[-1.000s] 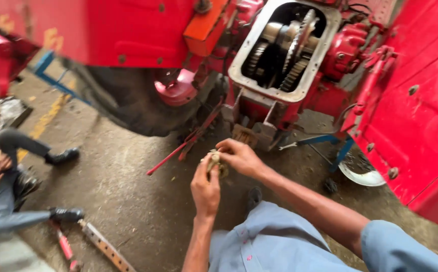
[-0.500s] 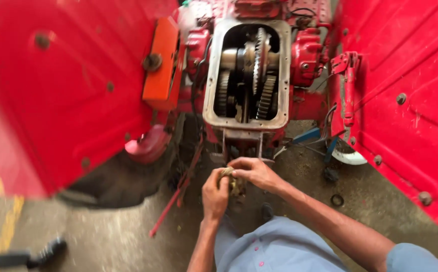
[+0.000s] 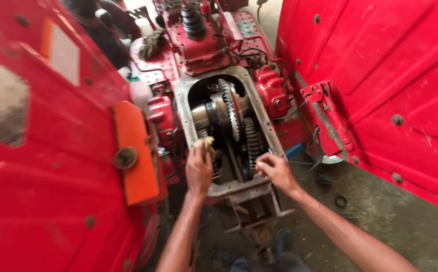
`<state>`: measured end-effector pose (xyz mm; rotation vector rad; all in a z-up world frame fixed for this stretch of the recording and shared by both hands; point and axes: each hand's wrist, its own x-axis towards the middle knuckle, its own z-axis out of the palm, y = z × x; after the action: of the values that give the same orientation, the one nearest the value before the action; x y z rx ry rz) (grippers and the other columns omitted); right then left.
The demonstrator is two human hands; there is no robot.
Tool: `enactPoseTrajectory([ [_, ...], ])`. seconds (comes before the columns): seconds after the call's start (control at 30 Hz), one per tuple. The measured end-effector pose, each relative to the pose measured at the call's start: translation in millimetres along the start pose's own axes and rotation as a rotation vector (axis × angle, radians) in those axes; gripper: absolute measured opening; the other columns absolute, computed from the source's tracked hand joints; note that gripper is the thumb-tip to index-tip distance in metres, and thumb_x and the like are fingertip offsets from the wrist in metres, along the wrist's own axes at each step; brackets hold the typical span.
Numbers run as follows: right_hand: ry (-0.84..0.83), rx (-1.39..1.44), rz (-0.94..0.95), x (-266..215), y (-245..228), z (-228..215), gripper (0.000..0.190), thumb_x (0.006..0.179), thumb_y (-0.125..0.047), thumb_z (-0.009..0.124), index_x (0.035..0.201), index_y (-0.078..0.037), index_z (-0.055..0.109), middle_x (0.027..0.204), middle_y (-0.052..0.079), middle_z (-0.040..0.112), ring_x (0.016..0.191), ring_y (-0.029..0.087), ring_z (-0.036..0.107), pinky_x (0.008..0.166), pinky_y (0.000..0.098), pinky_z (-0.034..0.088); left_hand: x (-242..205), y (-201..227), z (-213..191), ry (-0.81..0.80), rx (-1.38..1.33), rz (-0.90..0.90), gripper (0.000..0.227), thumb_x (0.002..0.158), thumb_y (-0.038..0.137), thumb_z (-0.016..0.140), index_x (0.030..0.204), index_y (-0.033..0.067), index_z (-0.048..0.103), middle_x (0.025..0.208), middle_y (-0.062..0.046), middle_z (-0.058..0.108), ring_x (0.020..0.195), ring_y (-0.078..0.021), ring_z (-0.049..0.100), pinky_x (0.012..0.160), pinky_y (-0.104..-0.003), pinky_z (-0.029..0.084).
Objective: Cleaning and wiping internal gears and components of a red tractor in a service bay.
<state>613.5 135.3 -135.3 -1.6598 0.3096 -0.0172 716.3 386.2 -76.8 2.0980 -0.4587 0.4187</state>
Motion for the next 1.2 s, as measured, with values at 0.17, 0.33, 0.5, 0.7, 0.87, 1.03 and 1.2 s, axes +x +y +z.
enactPoseTrajectory([
  [0.17, 0.121, -0.408, -0.301, 132, -2, -7, 0.014, 0.095, -0.012, 0.064, 0.101, -0.001, 0.071, 0.09, 0.01, 0.073, 0.082, 0.019, 0.071, 0.074, 0.0325, 0.056, 67, -80, 79, -0.059, 0.115, 0.002, 0.038, 0.097, 0.004, 0.058, 0.135, -0.0009, 0.055, 0.118, -0.024, 0.062, 0.099, -0.0444, 0.064, 0.08, -0.05, 0.054],
  [0.33, 0.116, -0.68, -0.622, 267, 35, -26, 0.019, 0.099, -0.012, 0.064, 0.112, 0.001, 0.067, 0.11, 0.017, 0.072, 0.104, 0.029, 0.07, 0.091, 0.0378, 0.056, 111, -129, 149, -0.06, 0.185, -0.107, 0.032, 0.104, 0.01, 0.06, 0.134, 0.0015, 0.056, 0.115, -0.022, 0.062, 0.099, -0.04, 0.065, 0.081, -0.049, 0.054],
  [0.5, 0.09, -0.48, -0.458, 318, 52, -9, 0.027, 0.098, -0.013, 0.064, 0.121, 0.0, 0.066, 0.113, 0.016, 0.071, 0.101, 0.025, 0.071, 0.088, 0.036, 0.056, 147, -146, 200, 0.069, 0.009, -0.024, 0.042, 0.101, 0.006, 0.058, 0.141, -0.0008, 0.051, 0.124, -0.026, 0.059, 0.109, -0.0413, 0.063, 0.087, -0.048, 0.054],
  [0.7, 0.139, -0.581, -0.548, 318, 61, -11, 0.028, 0.098, -0.004, 0.061, 0.125, -0.001, 0.066, 0.116, 0.019, 0.071, 0.106, 0.033, 0.07, 0.091, 0.0382, 0.056, 181, -178, 281, 0.19, -0.147, -0.045, 0.035, 0.101, 0.006, 0.06, 0.135, 0.0, 0.057, 0.123, -0.022, 0.064, 0.113, -0.0394, 0.064, 0.097, -0.047, 0.053],
  [0.87, 0.117, -0.534, -0.496, 319, 49, -7, 0.03, 0.096, -0.002, 0.06, 0.126, -0.001, 0.065, 0.113, 0.019, 0.07, 0.105, 0.035, 0.069, 0.087, 0.0394, 0.055, 191, -177, 298, 0.264, -0.151, -0.15, 0.032, 0.098, 0.005, 0.053, 0.129, -0.001, 0.06, 0.114, -0.019, 0.066, 0.105, -0.0359, 0.068, 0.091, -0.045, 0.055],
  [1.03, 0.111, -0.514, -0.427, 321, 47, -6, 0.026, 0.096, -0.003, 0.061, 0.122, -0.001, 0.065, 0.11, 0.017, 0.07, 0.102, 0.035, 0.07, 0.086, 0.0393, 0.056, 192, -172, 294, 0.254, -0.047, -0.142, 0.032, 0.097, 0.006, 0.051, 0.127, -0.0023, 0.06, 0.109, -0.021, 0.066, 0.1, -0.0377, 0.067, 0.088, -0.047, 0.055],
  [1.2, 0.105, -0.564, -0.43, 324, 55, -8, 0.026, 0.096, -0.002, 0.06, 0.122, 0.0, 0.064, 0.113, 0.018, 0.068, 0.105, 0.036, 0.068, 0.088, 0.0408, 0.055, 190, -170, 297, 0.264, -0.04, -0.173, 0.031, 0.099, 0.01, 0.052, 0.127, -0.0008, 0.06, 0.11, -0.02, 0.066, 0.101, -0.0369, 0.067, 0.087, -0.046, 0.055],
])
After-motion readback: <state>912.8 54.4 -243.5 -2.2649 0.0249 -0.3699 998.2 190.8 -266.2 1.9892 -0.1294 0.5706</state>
